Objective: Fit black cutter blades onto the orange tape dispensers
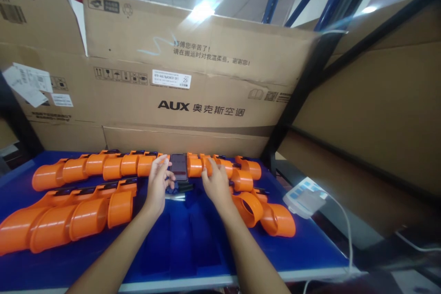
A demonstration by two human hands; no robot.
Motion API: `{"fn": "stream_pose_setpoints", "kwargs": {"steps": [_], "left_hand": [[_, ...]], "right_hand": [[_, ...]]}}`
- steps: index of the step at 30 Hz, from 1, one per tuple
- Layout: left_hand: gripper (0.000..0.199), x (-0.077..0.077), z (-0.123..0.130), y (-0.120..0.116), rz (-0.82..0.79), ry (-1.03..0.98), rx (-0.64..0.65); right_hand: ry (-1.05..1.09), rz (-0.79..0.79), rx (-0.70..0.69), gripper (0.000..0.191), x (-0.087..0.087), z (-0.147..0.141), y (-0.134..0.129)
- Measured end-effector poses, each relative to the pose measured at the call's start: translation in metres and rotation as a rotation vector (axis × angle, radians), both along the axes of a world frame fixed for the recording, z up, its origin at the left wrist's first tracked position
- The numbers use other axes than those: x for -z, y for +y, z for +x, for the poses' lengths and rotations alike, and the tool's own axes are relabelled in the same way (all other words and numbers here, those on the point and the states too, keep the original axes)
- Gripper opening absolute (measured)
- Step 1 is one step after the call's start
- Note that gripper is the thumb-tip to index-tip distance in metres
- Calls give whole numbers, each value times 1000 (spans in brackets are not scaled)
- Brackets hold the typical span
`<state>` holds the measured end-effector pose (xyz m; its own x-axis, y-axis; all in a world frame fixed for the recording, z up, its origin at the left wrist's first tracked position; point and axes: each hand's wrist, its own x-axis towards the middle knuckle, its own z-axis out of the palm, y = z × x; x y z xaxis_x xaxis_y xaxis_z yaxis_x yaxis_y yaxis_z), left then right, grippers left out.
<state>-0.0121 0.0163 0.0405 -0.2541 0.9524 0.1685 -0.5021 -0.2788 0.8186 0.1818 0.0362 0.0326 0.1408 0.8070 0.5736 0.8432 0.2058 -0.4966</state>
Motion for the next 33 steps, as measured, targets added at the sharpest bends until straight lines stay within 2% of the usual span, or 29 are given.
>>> {"fn": "stream_pose_setpoints", "kwargs": {"steps": [6, 11, 13, 16, 19, 21, 24, 27, 33], "left_hand": [[56, 1, -1, 2, -4, 12, -17], [52, 1, -1, 1, -10, 58, 8], [52, 1, 0, 0, -11, 73, 13], [52, 1, 1, -2, -11, 91, 20], [51, 0, 2, -4, -11, 105, 33], [50, -1, 3, -5, -9, 113, 46], [50, -1, 4, -5, 0, 123, 59], [49, -1, 3, -6, 7, 132, 62], [42, -2, 5, -8, 11, 178, 130]], "right_hand": [[21, 105, -40, 38, -11, -3, -11], [-156, 53, 26, 27, -41, 1, -38], [-329, -23, 71, 24, -57, 13, -52], [-561, -235, 134, 28, -77, 39, -73], [-733, -436, 107, 28, -85, 62, -90], [-799, -479, 82, 28, -84, 71, -98], [-831, -445, 66, 31, -78, 73, -102], [-802, -371, 61, 25, -75, 69, -101], [-706, -134, 67, 16, -89, 61, -104]]}}
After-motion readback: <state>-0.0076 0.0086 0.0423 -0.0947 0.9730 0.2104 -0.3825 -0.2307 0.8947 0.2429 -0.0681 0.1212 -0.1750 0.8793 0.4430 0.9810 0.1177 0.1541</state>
